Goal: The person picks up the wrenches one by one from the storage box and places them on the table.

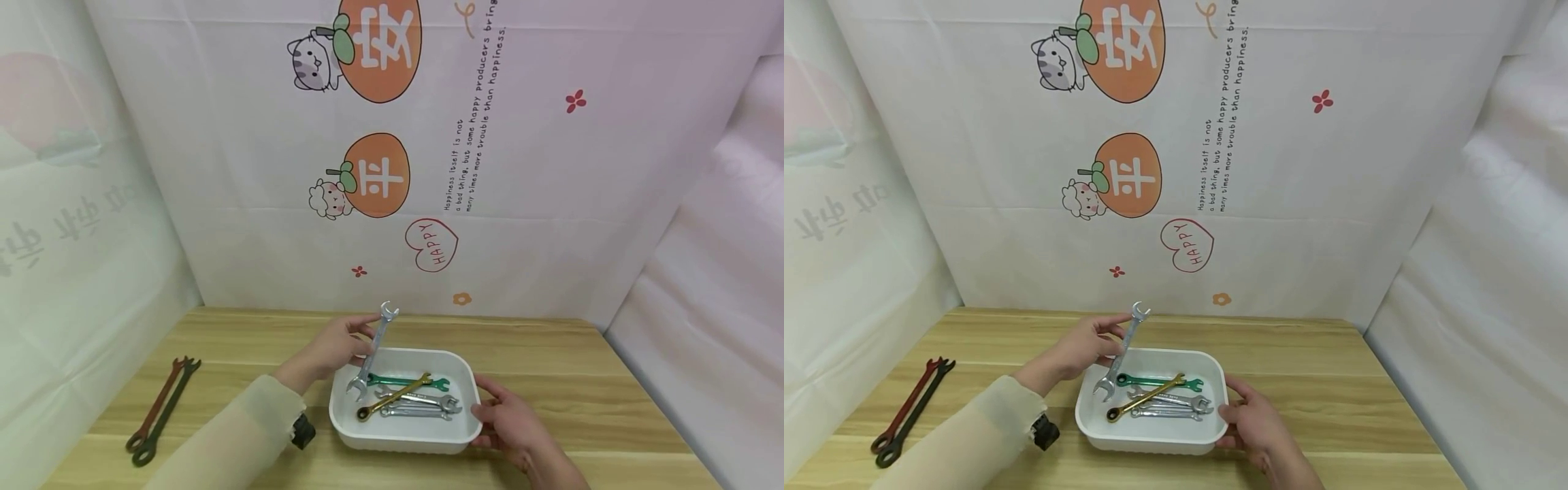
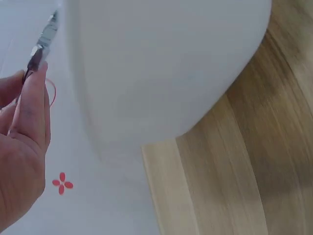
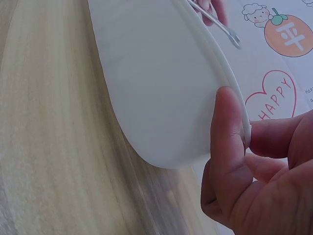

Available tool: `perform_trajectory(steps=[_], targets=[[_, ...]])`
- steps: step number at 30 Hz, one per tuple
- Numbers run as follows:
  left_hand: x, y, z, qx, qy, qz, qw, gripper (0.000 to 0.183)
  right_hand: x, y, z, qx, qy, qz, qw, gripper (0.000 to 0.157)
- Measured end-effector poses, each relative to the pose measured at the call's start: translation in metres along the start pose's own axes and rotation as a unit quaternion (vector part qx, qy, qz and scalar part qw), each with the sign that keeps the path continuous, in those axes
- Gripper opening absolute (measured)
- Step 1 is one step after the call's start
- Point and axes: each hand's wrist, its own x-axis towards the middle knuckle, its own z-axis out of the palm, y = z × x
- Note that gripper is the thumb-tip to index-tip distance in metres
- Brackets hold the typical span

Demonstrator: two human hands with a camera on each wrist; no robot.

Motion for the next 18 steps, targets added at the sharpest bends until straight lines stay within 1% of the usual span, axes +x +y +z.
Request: perform_trajectory(steps=[5,7,12,16,18], targets=[[-0.005,-0.004,-0.016,-0.022,0.061,-0.020,0.9977,0.064,-0.001,0.000,0.000,0.001,0.003,-0.001,1.000,0.061],[-0.008,-0.006,-0.024,-0.029,0.078,-0.024,0.9963,0.064,-0.001,0.000,0.000,0.001,0.003,-0.002,1.000,0.061],[-0.021,-0.015,-0.049,-0.035,0.106,-0.030,0.9933,0.068,0.000,0.001,-0.001,0.001,-0.001,-0.002,1.000,0.061],[-0.034,-0.027,-0.069,-0.027,0.121,-0.029,0.9919,0.069,0.001,0.001,-0.002,0.003,-0.005,-0.002,1.000,0.061],[-0.041,-0.035,-0.078,-0.016,0.127,-0.030,0.9913,0.069,0.002,0.002,-0.002,0.005,-0.004,-0.003,1.000,0.061]])
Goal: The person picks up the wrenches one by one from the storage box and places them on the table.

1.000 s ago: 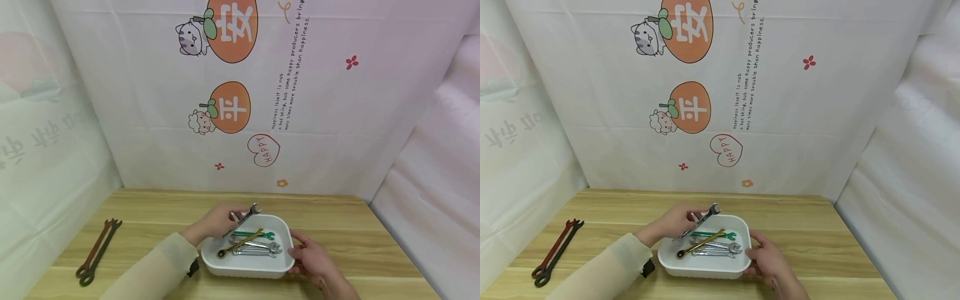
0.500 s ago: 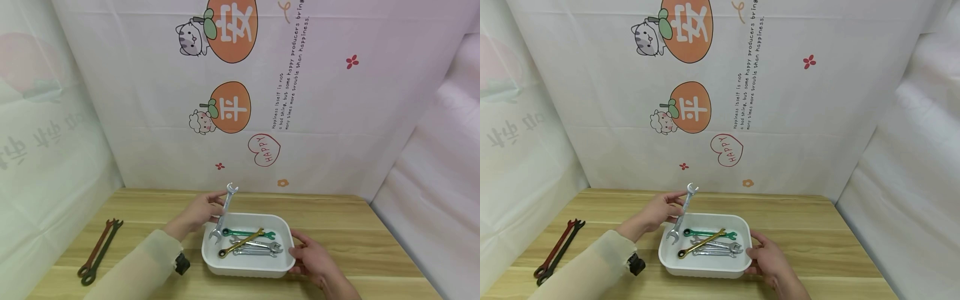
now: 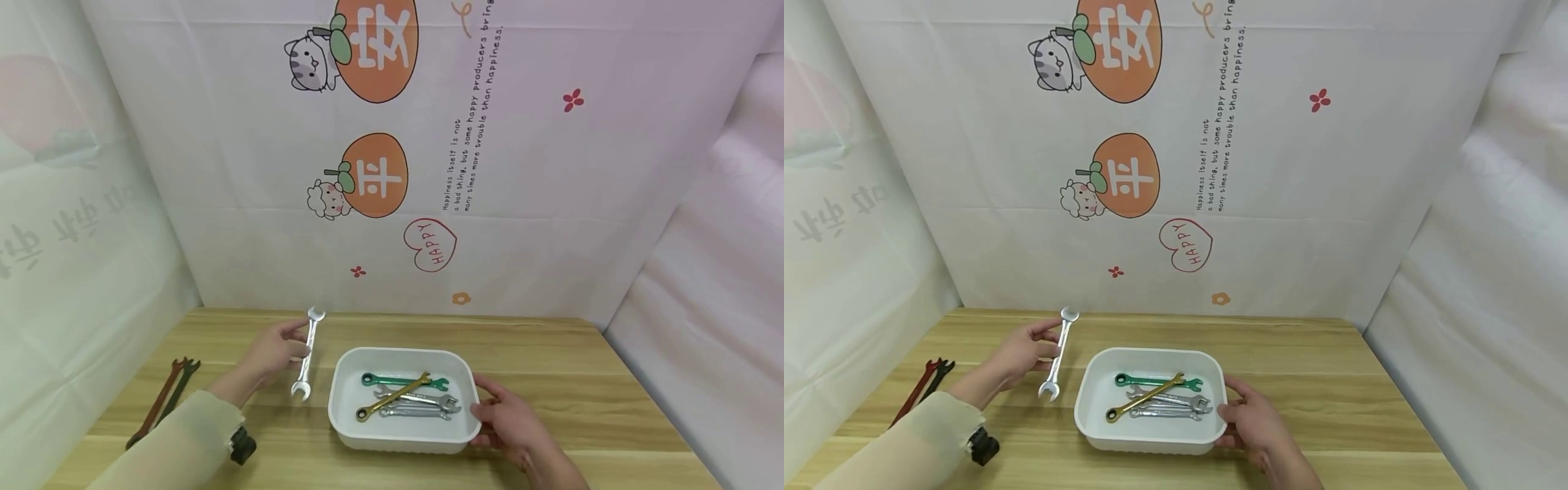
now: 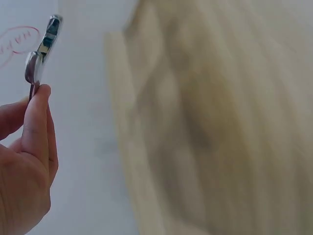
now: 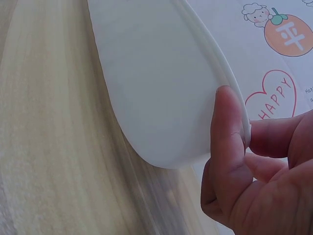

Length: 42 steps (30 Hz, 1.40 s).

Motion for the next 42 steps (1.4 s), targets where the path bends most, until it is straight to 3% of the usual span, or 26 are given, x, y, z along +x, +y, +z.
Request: perform_trajectory(steps=[6,14,22,29,32,35,38,42], targets=[[-0.015,-0.028,-0.021,0.043,0.022,-0.025,0.9985,0.066,0.001,0.001,0.001,-0.001,0.006,-0.004,1.000,0.061],[-0.027,-0.052,-0.031,0.082,0.038,-0.077,0.9929,0.060,-0.002,-0.002,0.002,-0.002,0.007,-0.003,1.000,0.061],[-0.028,-0.053,-0.032,0.133,0.051,-0.081,0.9865,0.046,-0.003,-0.002,0.002,-0.004,-0.001,-0.006,1.000,0.060],[-0.033,-0.042,-0.033,0.214,0.054,-0.082,0.9718,0.036,-0.002,-0.001,0.001,-0.004,0.002,-0.006,1.000,0.060],[-0.033,-0.034,-0.032,0.176,0.050,-0.096,0.9784,0.029,-0.002,-0.001,0.002,-0.005,0.001,-0.005,1.000,0.060],[-0.032,-0.028,-0.029,0.075,0.040,-0.128,0.9881,0.025,-0.003,-0.001,0.002,-0.006,0.000,-0.005,1.000,0.060],[-0.031,-0.027,-0.025,-0.003,0.016,-0.160,0.9869,0.026,-0.003,-0.001,0.002,-0.005,-0.001,-0.006,1.000,0.060],[-0.032,-0.033,-0.024,-0.014,-0.001,-0.181,0.9834,0.028,-0.003,-0.002,0.002,-0.005,-0.001,-0.006,1.000,0.059]])
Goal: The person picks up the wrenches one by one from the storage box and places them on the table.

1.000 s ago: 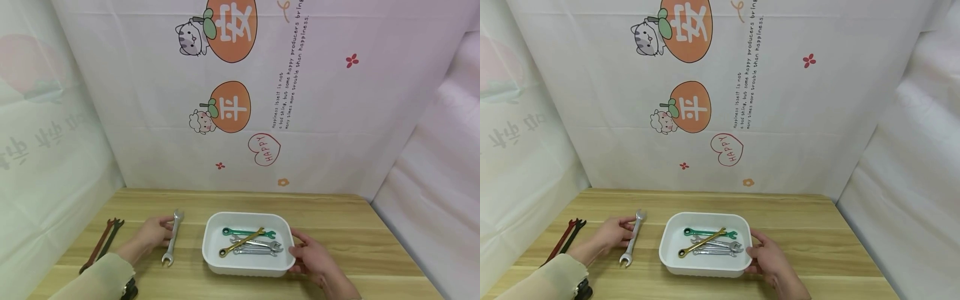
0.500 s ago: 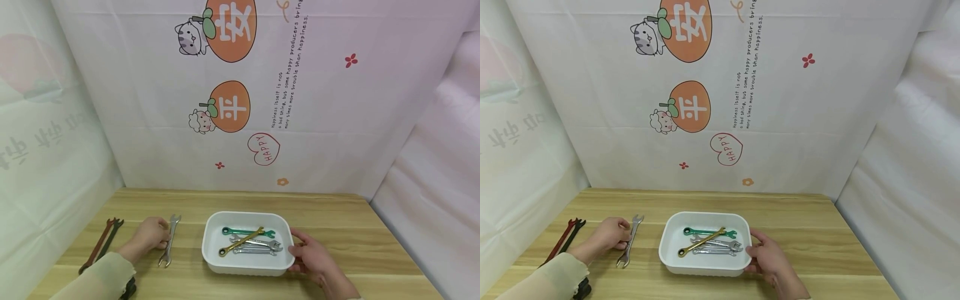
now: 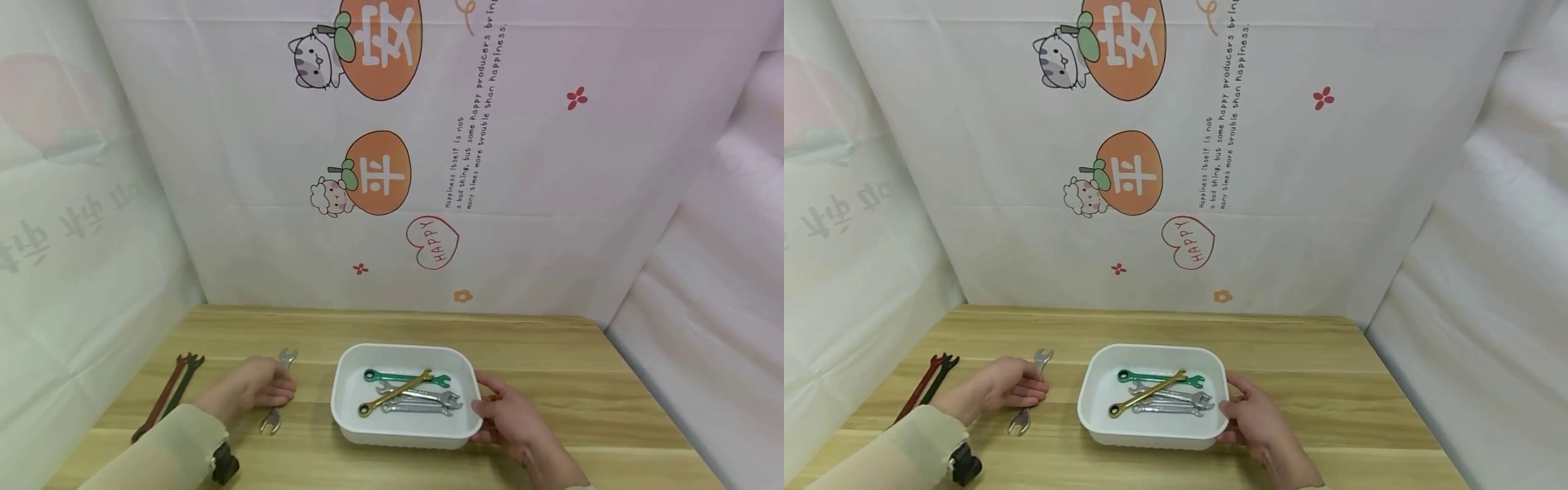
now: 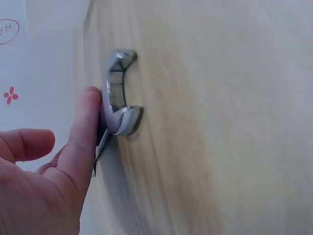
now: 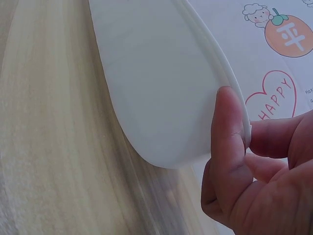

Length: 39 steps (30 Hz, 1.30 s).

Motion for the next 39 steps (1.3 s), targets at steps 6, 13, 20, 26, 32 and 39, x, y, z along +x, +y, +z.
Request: perform_trajectory(steps=[6,13,20,26,32,39], targets=[[-0.001,-0.011,-0.018,0.005,0.014,-0.005,0.9999,0.031,0.000,0.000,0.000,0.001,-0.002,0.002,1.000,0.059],[-0.014,-0.019,-0.057,0.011,0.014,-0.018,0.9997,0.033,0.000,-0.001,-0.001,0.002,-0.008,0.000,1.000,0.059],[-0.020,-0.024,-0.089,0.004,0.016,-0.022,0.9996,0.035,0.000,-0.002,-0.001,-0.001,-0.004,-0.001,1.000,0.059],[-0.025,-0.027,-0.107,0.008,0.011,-0.026,0.9996,0.037,0.000,-0.001,-0.001,-0.001,-0.005,-0.001,1.000,0.059],[-0.026,-0.028,-0.120,0.015,0.005,-0.040,0.9991,0.037,0.001,0.000,-0.001,-0.003,-0.002,-0.002,1.000,0.059],[-0.029,-0.028,-0.129,0.012,0.005,-0.049,0.9987,0.036,0.001,0.001,-0.001,-0.001,0.002,-0.001,1.000,0.058]])
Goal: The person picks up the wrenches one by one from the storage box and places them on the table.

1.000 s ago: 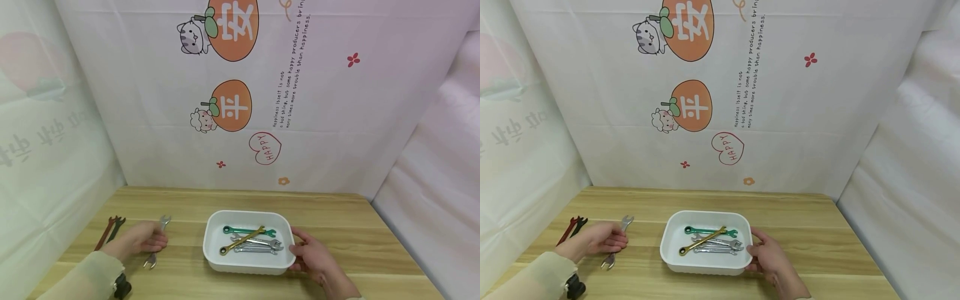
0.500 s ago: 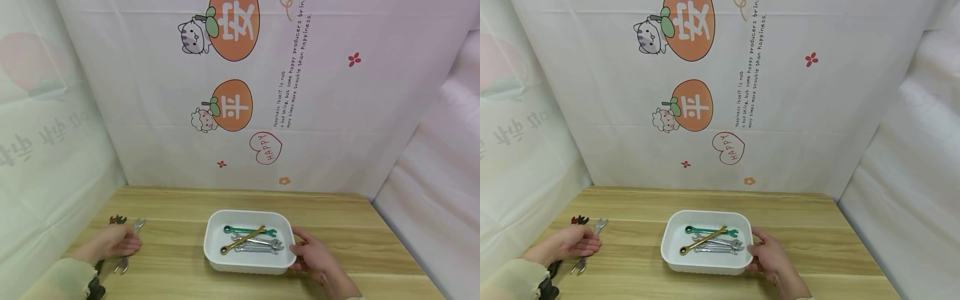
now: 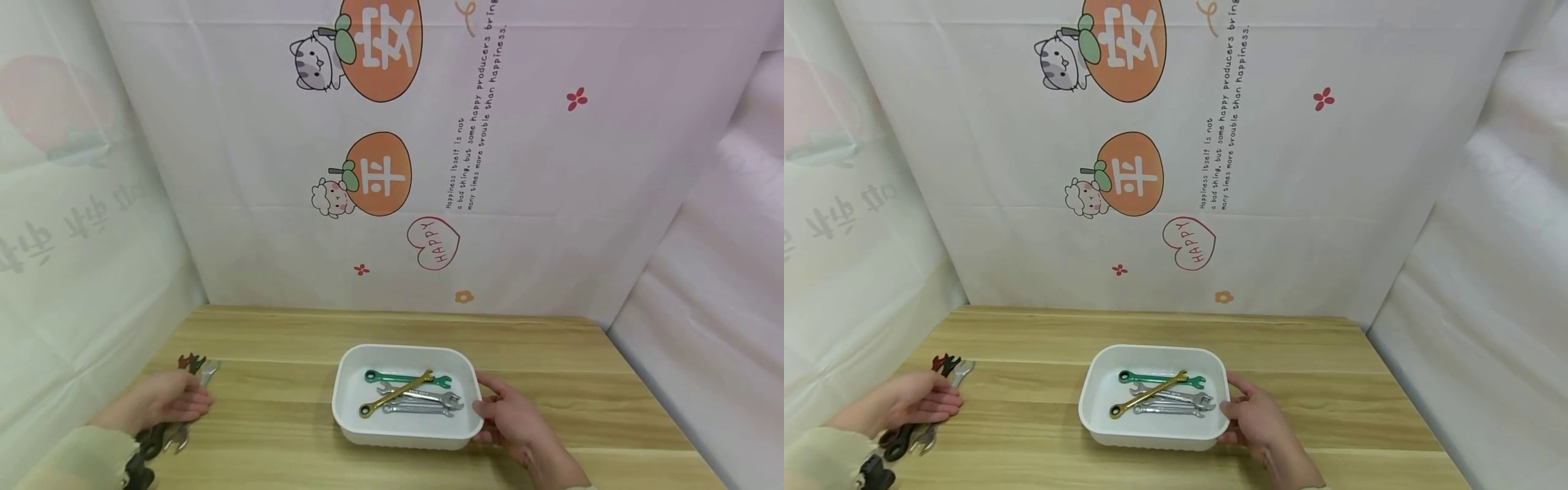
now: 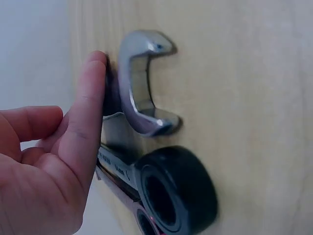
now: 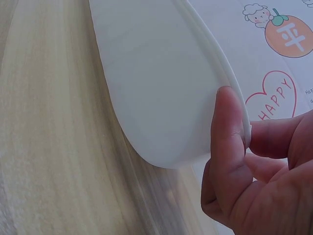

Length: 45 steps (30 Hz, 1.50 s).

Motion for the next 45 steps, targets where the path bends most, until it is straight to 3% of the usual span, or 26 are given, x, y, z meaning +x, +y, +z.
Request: perform_trajectory(steps=[2,4,7,10,13,18,20,24,32,37,41,43,45], targets=[[0.000,0.001,-0.002,0.001,-0.003,0.001,1.0000,0.037,0.000,0.001,0.000,0.000,-0.001,0.000,1.000,0.058],[-0.001,0.005,-0.003,0.009,-0.027,0.015,0.9995,0.043,0.001,0.001,0.000,0.000,-0.001,0.001,1.000,0.058],[-0.001,0.018,0.002,0.023,-0.120,0.060,0.9907,0.068,0.001,0.002,-0.001,0.000,-0.003,0.002,1.000,0.059],[-0.006,0.040,0.023,0.033,-0.241,0.112,0.9636,0.092,0.001,0.002,0.000,0.000,-0.002,0.000,1.000,0.059],[-0.012,0.062,0.058,0.048,-0.320,0.162,0.9323,0.097,0.001,0.001,0.000,0.000,0.000,0.000,1.000,0.059],[-0.016,0.089,0.123,0.075,-0.393,0.243,0.8836,0.093,0.000,0.000,-0.002,-0.002,0.006,0.003,1.000,0.059],[-0.018,0.096,0.146,0.096,-0.404,0.253,0.8741,0.093,0.000,0.000,-0.002,-0.002,0.006,0.001,1.000,0.059],[-0.019,0.104,0.186,0.145,-0.404,0.237,0.8716,0.091,0.000,0.000,0.000,-0.002,-0.002,-0.002,1.000,0.060],[0.001,0.104,0.248,0.203,-0.374,0.185,0.8855,0.098,0.000,-0.001,-0.001,-0.001,-0.015,-0.010,1.000,0.061],[0.013,0.103,0.269,0.239,-0.348,0.167,0.8911,0.103,0.000,-0.001,-0.001,-0.001,-0.012,-0.009,1.000,0.060],[0.020,0.103,0.276,0.253,-0.330,0.155,0.8960,0.105,0.000,-0.001,0.000,0.001,-0.011,-0.008,1.000,0.060],[0.023,0.103,0.279,0.265,-0.315,0.163,0.8968,0.097,0.000,-0.001,0.000,0.002,-0.012,-0.007,1.000,0.060],[0.026,0.103,0.283,0.292,-0.288,0.195,0.8908,0.082,0.001,-0.001,0.000,0.004,-0.013,-0.007,1.000,0.061]])
